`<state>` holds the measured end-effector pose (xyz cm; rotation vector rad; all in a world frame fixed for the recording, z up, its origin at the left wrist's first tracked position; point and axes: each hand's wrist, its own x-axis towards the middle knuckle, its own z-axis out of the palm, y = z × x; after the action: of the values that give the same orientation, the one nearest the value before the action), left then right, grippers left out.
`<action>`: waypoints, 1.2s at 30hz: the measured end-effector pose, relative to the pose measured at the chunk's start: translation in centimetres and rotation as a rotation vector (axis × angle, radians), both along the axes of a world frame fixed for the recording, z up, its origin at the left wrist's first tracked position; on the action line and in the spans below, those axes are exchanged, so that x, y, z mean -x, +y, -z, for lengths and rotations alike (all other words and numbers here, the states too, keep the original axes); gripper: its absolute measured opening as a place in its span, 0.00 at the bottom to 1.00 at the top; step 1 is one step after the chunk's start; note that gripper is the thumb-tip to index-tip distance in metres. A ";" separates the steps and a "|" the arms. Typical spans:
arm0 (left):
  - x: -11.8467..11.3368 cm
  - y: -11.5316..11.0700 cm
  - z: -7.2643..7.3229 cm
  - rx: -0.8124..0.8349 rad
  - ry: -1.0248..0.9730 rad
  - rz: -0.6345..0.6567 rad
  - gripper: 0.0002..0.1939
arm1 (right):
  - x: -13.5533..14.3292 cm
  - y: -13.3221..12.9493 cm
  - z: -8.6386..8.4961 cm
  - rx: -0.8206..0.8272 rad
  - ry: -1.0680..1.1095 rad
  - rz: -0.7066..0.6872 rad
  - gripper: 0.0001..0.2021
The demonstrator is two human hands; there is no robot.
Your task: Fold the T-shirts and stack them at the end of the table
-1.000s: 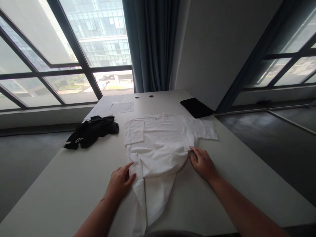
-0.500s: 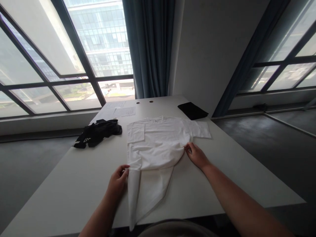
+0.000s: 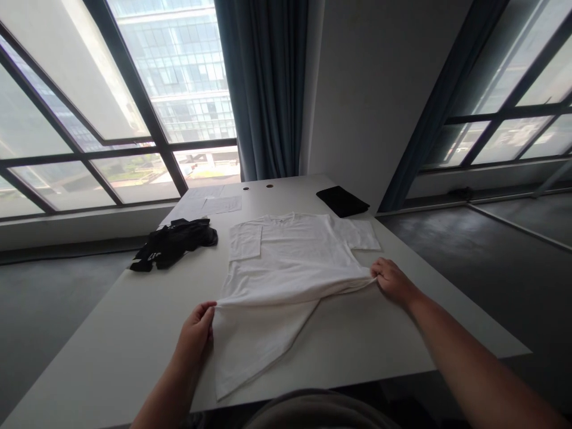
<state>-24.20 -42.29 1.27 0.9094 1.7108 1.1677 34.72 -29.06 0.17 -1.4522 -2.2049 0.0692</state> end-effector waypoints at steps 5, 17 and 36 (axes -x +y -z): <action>0.9 0.1 -1.3 -0.038 0.582 0.104 0.14 | -0.3 0.4 1.3 -0.030 -0.017 0.027 0.09; -0.5 -0.3 -2.5 -0.243 1.253 0.411 0.15 | 3.8 -6.0 1.3 -0.046 0.016 -0.067 0.16; -2.1 10.9 1.7 0.051 1.331 0.498 0.31 | 3.0 -4.0 -1.8 0.293 0.191 -0.154 0.09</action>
<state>-22.12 -31.42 -0.39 2.1941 2.1915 0.0568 31.67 -33.06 2.00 -1.3545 -2.2101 0.5810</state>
